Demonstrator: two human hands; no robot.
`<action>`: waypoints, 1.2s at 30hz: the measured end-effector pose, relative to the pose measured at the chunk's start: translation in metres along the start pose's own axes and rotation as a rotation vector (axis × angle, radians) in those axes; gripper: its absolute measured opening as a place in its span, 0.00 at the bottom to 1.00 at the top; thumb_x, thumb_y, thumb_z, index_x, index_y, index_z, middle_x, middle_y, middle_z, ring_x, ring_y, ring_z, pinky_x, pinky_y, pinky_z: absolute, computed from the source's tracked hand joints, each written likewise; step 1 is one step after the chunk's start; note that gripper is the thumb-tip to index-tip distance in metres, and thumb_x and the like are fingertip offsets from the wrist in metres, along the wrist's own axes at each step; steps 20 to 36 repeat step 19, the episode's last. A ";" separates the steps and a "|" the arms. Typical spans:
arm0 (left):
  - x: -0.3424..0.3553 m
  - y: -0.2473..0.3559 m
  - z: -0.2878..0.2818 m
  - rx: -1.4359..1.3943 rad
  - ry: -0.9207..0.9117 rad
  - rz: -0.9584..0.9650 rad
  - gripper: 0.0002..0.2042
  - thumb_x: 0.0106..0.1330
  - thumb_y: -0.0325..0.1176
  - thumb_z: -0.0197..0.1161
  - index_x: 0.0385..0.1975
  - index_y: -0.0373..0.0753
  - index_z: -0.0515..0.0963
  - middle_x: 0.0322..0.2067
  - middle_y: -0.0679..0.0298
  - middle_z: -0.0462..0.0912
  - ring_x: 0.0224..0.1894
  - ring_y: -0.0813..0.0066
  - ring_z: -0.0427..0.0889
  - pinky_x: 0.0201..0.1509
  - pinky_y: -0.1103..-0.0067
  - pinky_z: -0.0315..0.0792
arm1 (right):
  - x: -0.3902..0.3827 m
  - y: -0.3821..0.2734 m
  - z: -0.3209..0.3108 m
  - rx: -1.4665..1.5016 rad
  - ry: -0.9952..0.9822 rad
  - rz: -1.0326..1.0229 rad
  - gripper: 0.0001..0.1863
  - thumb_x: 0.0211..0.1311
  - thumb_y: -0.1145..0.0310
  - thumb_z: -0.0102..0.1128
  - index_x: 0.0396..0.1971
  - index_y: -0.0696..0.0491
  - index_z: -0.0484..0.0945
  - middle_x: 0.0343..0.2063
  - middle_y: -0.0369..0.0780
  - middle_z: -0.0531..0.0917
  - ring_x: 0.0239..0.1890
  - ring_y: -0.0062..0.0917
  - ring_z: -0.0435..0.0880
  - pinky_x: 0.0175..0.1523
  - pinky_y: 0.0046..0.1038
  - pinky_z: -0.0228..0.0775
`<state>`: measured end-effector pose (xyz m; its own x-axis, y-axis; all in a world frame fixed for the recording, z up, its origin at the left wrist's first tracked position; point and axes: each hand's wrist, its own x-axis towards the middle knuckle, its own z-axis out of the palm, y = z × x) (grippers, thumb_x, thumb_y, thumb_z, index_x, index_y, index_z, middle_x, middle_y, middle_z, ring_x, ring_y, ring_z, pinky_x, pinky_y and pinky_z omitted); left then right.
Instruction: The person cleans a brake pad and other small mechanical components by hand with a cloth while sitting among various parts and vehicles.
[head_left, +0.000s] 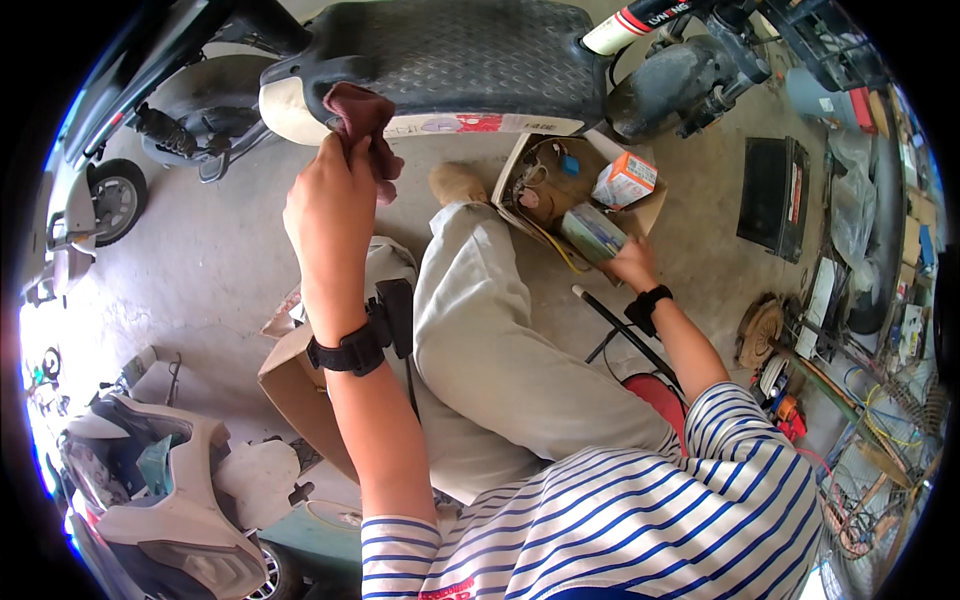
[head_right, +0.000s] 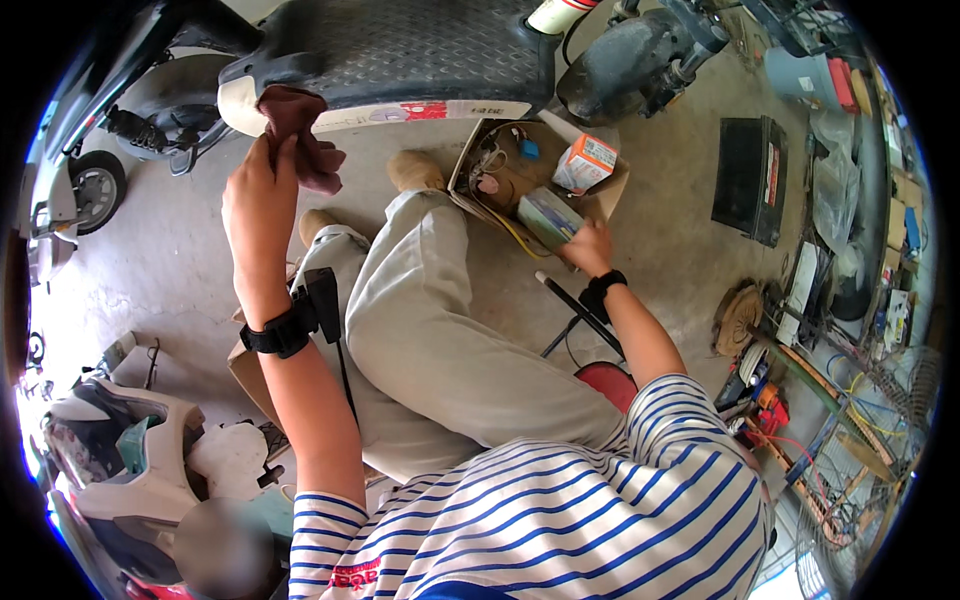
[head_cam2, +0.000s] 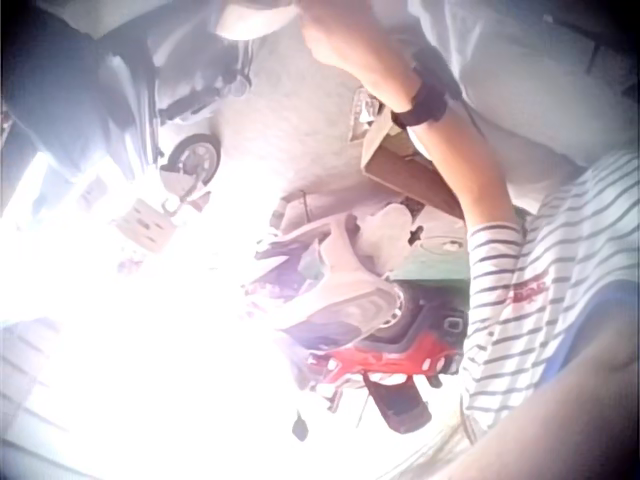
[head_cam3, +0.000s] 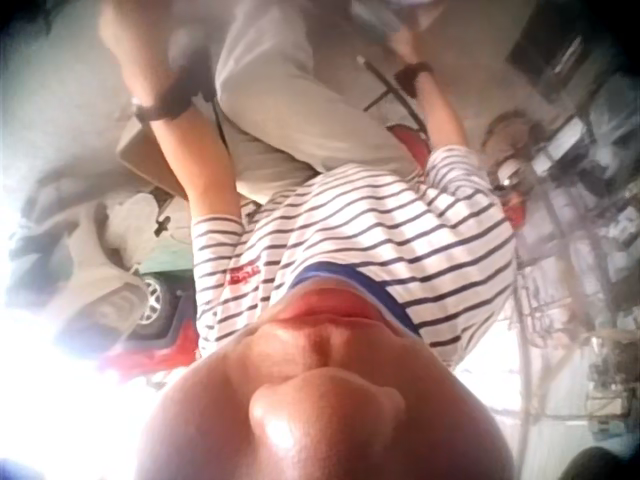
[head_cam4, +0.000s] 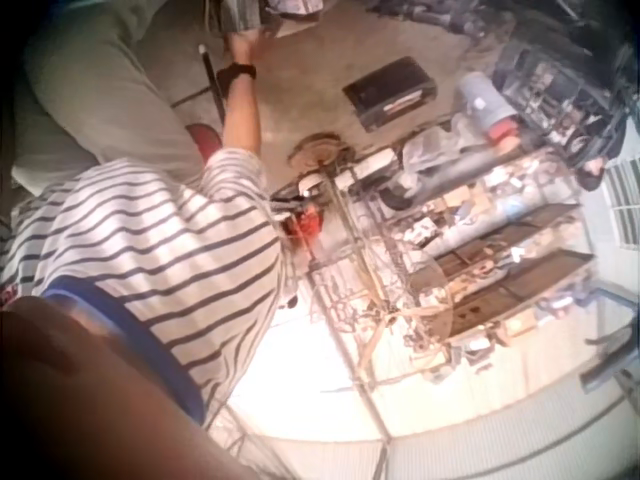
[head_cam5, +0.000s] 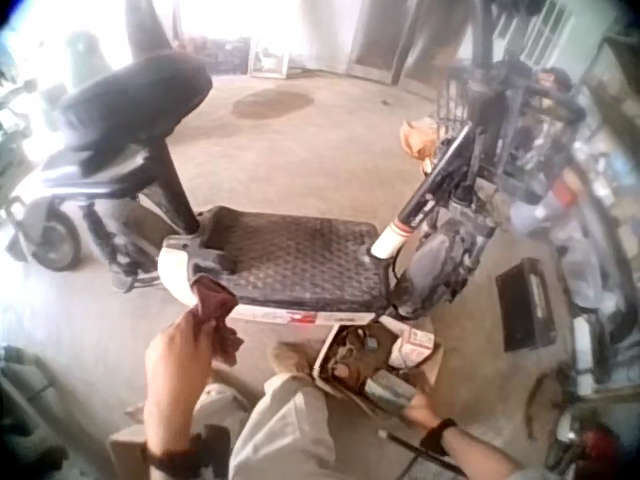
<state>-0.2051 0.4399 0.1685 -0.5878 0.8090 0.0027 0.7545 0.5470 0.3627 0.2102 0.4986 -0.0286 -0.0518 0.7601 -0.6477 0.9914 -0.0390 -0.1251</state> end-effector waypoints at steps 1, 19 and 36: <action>0.001 0.002 0.000 0.003 -0.004 0.001 0.14 0.66 0.43 0.48 0.26 0.38 0.72 0.23 0.56 0.80 0.27 0.55 0.79 0.30 0.65 0.71 | 0.006 -0.003 0.008 -0.150 0.199 -0.108 0.37 0.26 0.57 0.72 0.43 0.57 0.72 0.41 0.46 0.73 0.50 0.41 0.69 0.53 0.34 0.65; 0.003 0.004 0.004 -0.026 -0.075 -0.035 0.14 0.65 0.43 0.49 0.28 0.37 0.73 0.23 0.54 0.80 0.28 0.52 0.79 0.31 0.65 0.70 | 0.143 -0.113 0.060 0.111 -0.260 -0.267 0.29 0.50 0.53 0.59 0.49 0.55 0.70 0.57 0.47 0.68 0.59 0.41 0.65 0.59 0.39 0.60; 0.003 0.004 0.004 -0.026 -0.075 -0.035 0.14 0.65 0.43 0.49 0.28 0.37 0.73 0.23 0.54 0.80 0.28 0.52 0.79 0.31 0.65 0.70 | 0.143 -0.113 0.060 0.111 -0.260 -0.267 0.29 0.50 0.53 0.59 0.49 0.55 0.70 0.57 0.47 0.68 0.59 0.41 0.65 0.59 0.39 0.60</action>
